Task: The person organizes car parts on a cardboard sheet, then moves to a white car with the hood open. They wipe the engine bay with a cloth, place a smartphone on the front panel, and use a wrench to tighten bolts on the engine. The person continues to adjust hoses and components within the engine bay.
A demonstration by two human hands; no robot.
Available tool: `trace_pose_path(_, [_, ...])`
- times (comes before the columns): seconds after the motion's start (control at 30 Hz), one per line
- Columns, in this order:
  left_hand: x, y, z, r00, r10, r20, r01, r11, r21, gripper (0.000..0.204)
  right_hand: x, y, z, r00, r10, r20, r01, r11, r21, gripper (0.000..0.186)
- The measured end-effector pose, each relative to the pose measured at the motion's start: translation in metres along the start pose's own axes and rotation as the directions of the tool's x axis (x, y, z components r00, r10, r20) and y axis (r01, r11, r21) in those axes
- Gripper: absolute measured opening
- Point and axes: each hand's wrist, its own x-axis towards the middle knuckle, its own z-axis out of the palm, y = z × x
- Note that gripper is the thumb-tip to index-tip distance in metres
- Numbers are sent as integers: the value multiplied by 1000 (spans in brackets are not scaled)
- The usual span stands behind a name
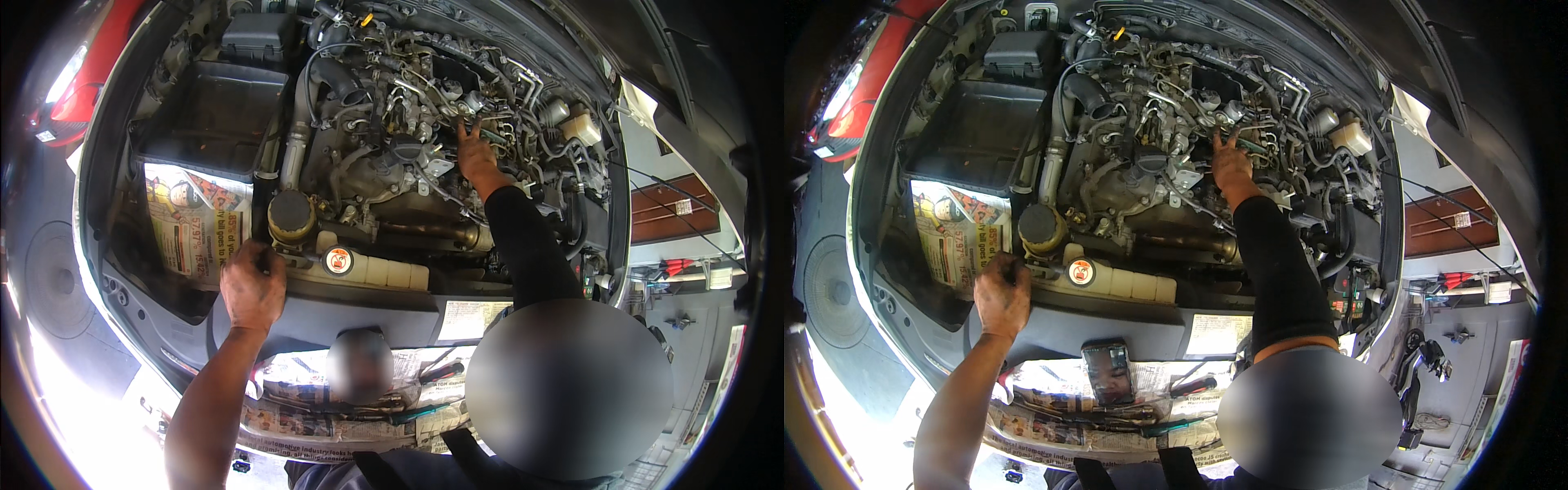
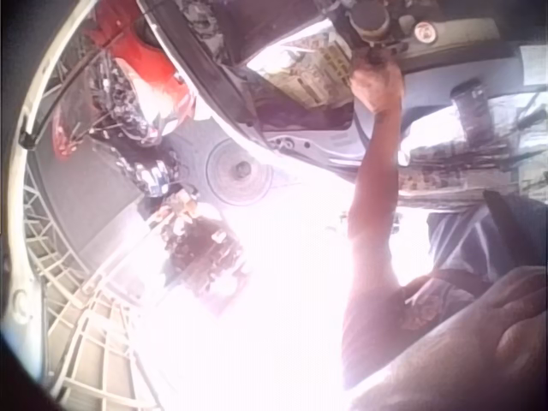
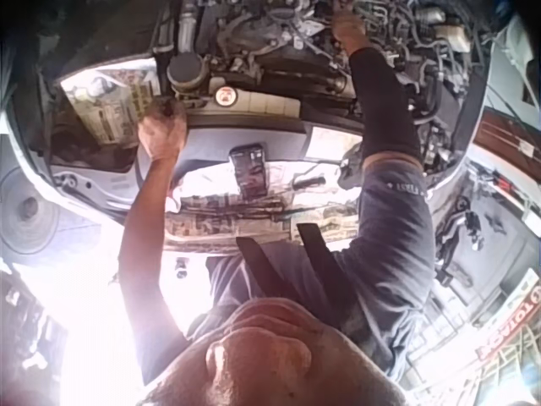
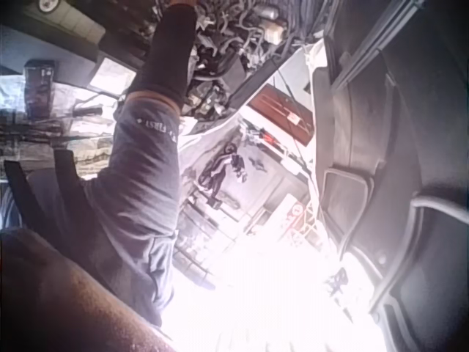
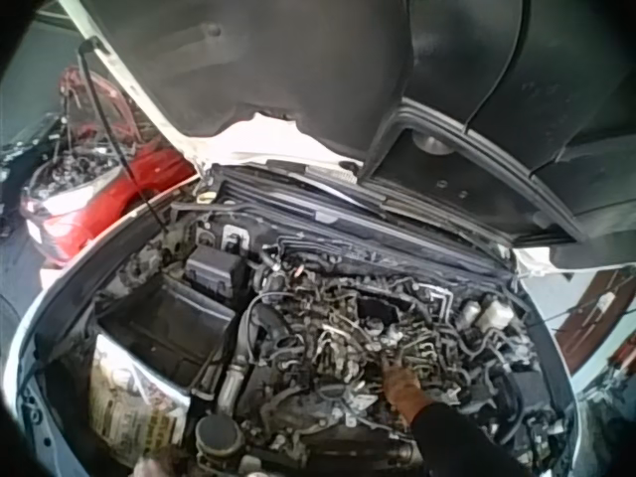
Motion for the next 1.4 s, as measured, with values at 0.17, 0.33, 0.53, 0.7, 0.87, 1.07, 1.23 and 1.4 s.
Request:
trace_pose_path(0.17, [0, 3, -2, 1000, -13, 8, 13, 1000, -7, 15, 2, -8, 8, 999, 13, -44, -13, 1000, 10, 89])
trace_pose_path(0.33, [0, 3, -4, 1000, 5, 9, -5, 1000, -28, 14, 0, -1, 12, 998, -50, -31, 50, 999, -1, 81])
trace_pose_path(0.53, [-1, 4, -4, 999, -32, 34, 33, 998, -48, 15, 1, -4, 29, 985, -99, -141, 79, 986, -145, 108])
trace_pose_path(0.7, [0, 3, -3, 997, -63, 41, 65, 997, -51, 17, -10, -2, 23, 991, -72, -113, 65, 996, -68, 110])
trace_pose_path(0.87, [-1, 2, -2, 999, -40, 23, 41, 999, -25, 17, -27, 13, 4, 992, -91, -88, 95, 995, 31, 122])
trace_pose_path(1.07, [-1, 1, -1, 998, -53, 17, 53, 999, -6, 16, -27, 10, 11, 992, -45, -120, 41, 999, -31, 119])
trace_pose_path(1.23, [0, 1, 0, 999, -42, 15, 42, 999, -13, 16, -22, 2, 20, 971, -41, -235, 3, 987, -160, 110])
trace_pose_path(1.4, [0, 3, -1, 999, -45, 9, 45, 999, -24, 16, -19, 6, 2, 984, -43, -173, -10, 956, -293, 104])
